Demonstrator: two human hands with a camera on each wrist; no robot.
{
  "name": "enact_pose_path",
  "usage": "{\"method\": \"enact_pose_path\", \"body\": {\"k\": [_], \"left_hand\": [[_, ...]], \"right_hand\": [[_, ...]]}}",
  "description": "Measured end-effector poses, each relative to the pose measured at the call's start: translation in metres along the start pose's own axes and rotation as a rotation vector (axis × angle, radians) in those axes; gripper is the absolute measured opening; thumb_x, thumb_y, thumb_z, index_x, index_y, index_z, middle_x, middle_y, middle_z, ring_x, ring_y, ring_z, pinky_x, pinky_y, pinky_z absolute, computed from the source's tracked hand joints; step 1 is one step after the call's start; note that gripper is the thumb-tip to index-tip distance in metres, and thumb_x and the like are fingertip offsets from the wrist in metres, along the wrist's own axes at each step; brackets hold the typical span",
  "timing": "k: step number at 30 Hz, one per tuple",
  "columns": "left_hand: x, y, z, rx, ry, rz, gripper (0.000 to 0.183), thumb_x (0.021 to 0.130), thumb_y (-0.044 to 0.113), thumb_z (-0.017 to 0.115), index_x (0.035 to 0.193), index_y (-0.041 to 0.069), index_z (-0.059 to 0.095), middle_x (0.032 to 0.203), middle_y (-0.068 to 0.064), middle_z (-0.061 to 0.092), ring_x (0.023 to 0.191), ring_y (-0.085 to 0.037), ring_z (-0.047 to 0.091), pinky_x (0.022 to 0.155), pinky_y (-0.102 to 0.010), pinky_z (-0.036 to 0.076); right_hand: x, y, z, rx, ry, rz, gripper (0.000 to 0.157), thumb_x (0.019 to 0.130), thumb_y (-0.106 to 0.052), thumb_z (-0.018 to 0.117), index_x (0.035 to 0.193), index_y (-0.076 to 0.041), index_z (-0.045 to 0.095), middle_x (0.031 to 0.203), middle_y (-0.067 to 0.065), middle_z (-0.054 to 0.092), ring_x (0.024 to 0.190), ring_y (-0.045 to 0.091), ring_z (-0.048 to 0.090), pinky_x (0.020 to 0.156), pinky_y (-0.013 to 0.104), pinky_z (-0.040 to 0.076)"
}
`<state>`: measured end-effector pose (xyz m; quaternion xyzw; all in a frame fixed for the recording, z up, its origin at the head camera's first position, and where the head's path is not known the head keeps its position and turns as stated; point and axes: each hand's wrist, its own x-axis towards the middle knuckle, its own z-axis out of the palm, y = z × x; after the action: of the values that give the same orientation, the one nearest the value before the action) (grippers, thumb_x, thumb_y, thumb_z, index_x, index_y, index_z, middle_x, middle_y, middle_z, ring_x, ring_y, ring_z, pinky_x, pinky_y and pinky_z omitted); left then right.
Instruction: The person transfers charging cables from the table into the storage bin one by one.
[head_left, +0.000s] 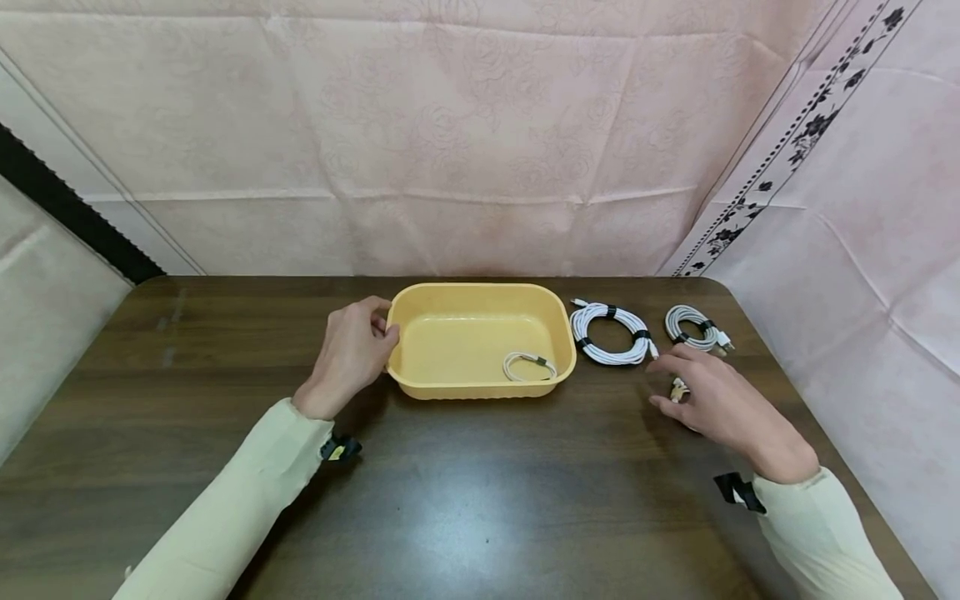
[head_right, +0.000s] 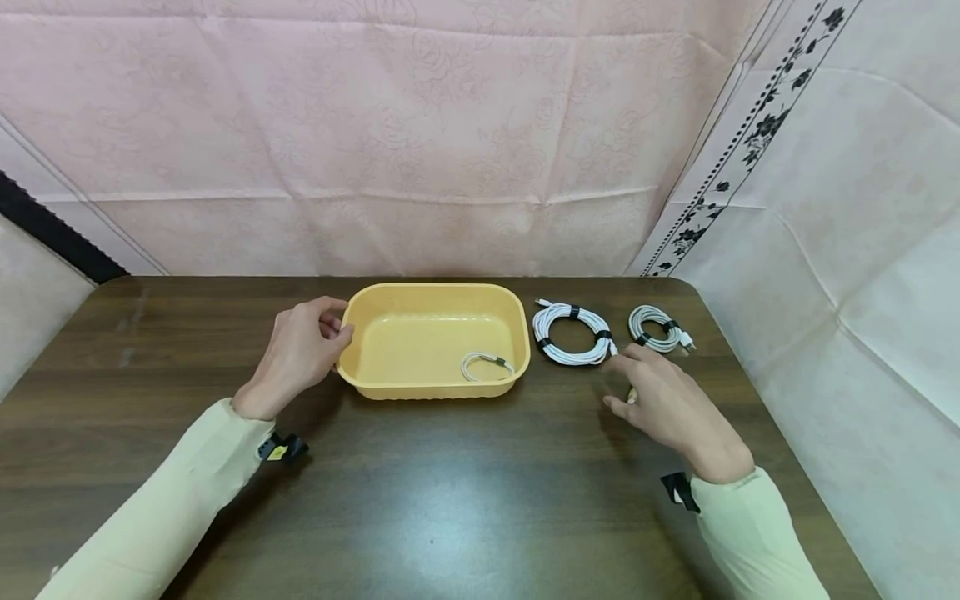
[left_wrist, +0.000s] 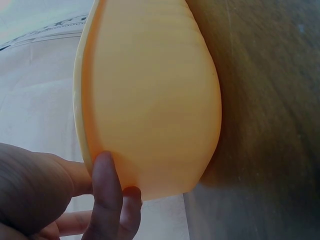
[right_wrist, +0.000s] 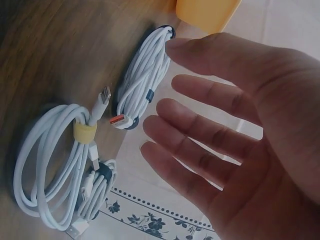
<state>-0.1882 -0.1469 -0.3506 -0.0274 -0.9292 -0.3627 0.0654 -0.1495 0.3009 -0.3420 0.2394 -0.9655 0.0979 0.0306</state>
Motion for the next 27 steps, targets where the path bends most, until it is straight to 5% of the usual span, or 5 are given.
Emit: {"method": "enact_pose_path", "body": {"k": [18,27], "left_hand": [[-0.0005,0.0005,-0.0005,-0.006,-0.006,-0.008,0.036,0.098,0.012,0.062,0.13,-0.003,0.062,0.093,-0.014,0.068,0.072,-0.021,0.066,0.053,-0.026,0.055],[-0.0004,0.0001,0.0001,-0.006,-0.005,-0.002,0.036,0.098,0.012,0.062,0.131,-0.003,0.062,0.093,-0.014,0.068,0.072,-0.021,0.066,0.053,-0.025,0.054]], "right_hand": [[-0.0041,0.0095,-0.0031,-0.008,-0.034,0.125,0.01,0.086,-0.018,0.076,0.09,-0.013,0.068,0.08,0.001,0.06,0.072,0.015,0.054,0.062,0.031,0.042],[-0.0034,0.0094,-0.0029,-0.002,-0.067,0.214,0.009,0.088,-0.019,0.074,0.09,-0.014,0.066,0.071,-0.004,0.052,0.065,0.013,0.047,0.056,0.029,0.034]]}}
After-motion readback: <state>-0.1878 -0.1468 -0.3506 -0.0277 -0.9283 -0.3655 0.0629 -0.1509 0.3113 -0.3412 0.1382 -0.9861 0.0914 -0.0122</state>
